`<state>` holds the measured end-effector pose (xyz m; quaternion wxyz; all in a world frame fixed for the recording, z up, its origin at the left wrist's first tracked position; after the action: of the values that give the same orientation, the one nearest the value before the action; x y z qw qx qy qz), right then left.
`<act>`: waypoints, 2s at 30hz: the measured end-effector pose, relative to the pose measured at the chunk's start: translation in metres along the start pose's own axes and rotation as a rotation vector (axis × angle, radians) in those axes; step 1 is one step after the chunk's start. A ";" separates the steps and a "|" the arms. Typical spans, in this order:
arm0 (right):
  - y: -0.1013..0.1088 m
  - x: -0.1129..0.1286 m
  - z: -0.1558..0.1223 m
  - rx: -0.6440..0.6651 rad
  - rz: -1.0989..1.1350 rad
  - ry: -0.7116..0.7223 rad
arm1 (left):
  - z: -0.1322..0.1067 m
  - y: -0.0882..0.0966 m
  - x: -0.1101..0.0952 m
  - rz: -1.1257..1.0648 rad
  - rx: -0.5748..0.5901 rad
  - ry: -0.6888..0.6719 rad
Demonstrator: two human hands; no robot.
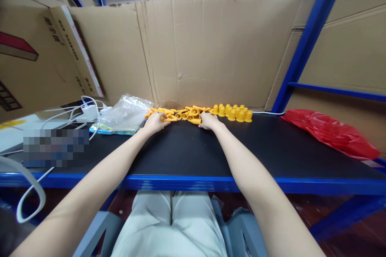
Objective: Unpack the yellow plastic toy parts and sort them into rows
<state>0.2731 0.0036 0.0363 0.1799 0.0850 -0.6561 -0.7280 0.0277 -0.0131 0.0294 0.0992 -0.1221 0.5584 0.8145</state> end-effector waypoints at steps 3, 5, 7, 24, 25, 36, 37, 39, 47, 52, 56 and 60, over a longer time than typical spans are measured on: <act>-0.001 -0.003 0.003 -0.054 0.124 0.059 | -0.002 0.002 -0.002 0.000 0.005 0.004; -0.001 -0.003 0.003 -0.079 0.185 0.092 | -0.002 0.003 -0.002 -0.002 0.007 0.002; -0.001 -0.001 0.003 -0.097 0.222 0.114 | -0.002 0.003 -0.002 -0.003 0.006 0.001; -0.003 -0.008 0.006 -0.158 0.357 0.152 | 0.001 -0.001 0.001 -0.003 -0.018 -0.016; -0.003 -0.009 0.006 -0.158 0.367 0.152 | 0.001 -0.001 0.001 -0.001 -0.019 -0.016; -0.001 -0.001 0.005 -0.194 0.423 0.185 | 0.001 -0.002 -0.001 -0.016 -0.013 -0.057; -0.001 0.002 0.005 -0.193 0.446 0.206 | 0.001 -0.002 -0.002 -0.030 -0.010 -0.086; -0.002 0.007 0.005 -0.174 0.511 0.257 | -0.001 -0.002 -0.005 -0.059 0.000 -0.152; 0.001 0.014 0.002 -0.105 0.710 0.295 | -0.001 0.002 -0.005 -0.076 -0.024 -0.157; 0.001 0.017 -0.003 0.008 0.848 0.237 | -0.001 0.002 -0.005 -0.057 -0.022 -0.196; 0.000 0.022 -0.004 0.031 0.895 0.220 | -0.002 0.002 -0.006 -0.076 -0.017 -0.220; 0.002 0.023 -0.006 0.017 0.923 0.183 | -0.002 0.000 -0.005 -0.095 -0.014 -0.201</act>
<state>0.2548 -0.0104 0.0405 0.5412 -0.1504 -0.6128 -0.5559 0.0323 -0.0148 0.0308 0.1924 -0.0667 0.5335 0.8210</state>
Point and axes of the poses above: each hand's wrist, its own z-axis towards the middle knuckle, its own y-axis out of the back of the hand, x = y × z, the point moved 2 cm from there along z, towards the middle knuckle, and after that the axes turned 11 degrees about y, right-handed, at the moved point
